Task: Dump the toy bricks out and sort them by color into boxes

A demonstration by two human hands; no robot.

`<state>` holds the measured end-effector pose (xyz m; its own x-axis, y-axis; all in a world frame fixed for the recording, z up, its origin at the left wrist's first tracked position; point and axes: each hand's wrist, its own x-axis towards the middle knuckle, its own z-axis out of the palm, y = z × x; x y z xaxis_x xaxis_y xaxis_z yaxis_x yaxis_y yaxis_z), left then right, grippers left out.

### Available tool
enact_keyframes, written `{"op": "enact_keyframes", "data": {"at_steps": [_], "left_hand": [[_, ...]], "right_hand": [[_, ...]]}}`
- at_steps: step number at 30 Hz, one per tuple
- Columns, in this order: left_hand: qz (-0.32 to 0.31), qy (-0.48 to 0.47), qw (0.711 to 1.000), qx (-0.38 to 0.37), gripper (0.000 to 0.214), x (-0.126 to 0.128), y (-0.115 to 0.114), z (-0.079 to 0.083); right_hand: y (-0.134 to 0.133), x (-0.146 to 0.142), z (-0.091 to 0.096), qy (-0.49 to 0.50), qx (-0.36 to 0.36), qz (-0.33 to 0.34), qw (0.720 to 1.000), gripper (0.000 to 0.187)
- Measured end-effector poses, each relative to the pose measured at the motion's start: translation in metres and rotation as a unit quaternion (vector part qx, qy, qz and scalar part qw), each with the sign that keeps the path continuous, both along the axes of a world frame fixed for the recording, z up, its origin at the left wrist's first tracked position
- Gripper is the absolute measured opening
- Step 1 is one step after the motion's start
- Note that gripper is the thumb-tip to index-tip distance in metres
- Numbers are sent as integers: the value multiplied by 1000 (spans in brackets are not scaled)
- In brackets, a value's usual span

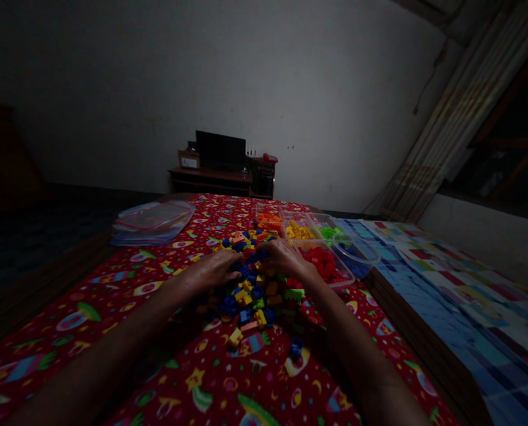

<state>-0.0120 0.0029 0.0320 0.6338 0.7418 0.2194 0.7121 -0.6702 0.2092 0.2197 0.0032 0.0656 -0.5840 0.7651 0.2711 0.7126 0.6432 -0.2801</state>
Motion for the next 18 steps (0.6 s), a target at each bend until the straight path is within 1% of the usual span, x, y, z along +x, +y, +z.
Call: {"op": "enact_keyframes", "data": {"at_steps": [3,6,8,11,14,16,18], "left_hand": [[16,2,1000,-15,27,-2,3,4],[33,4,999,-13,30,0,3,7],[31,2,999,-12,30,1,4,8],[27,-26,999,-7,34,1,6,8],[51,-56,997,-10,37,1,6,12],[73,-55,995,-31,38,3,5,19],[93,-47,992,-65,38,5,3,26]], "right_hand": [[3,9,9,52,-13,-16,998,26],[12,25,13,130,-18,-67,989,32],[19,43,18,170,-16,-110,979,33],[23,78,31,208,6,-189,959,30],[20,118,43,223,48,-290,929,28],[16,142,46,206,70,-361,907,29],[14,162,43,176,88,-422,885,29]]}}
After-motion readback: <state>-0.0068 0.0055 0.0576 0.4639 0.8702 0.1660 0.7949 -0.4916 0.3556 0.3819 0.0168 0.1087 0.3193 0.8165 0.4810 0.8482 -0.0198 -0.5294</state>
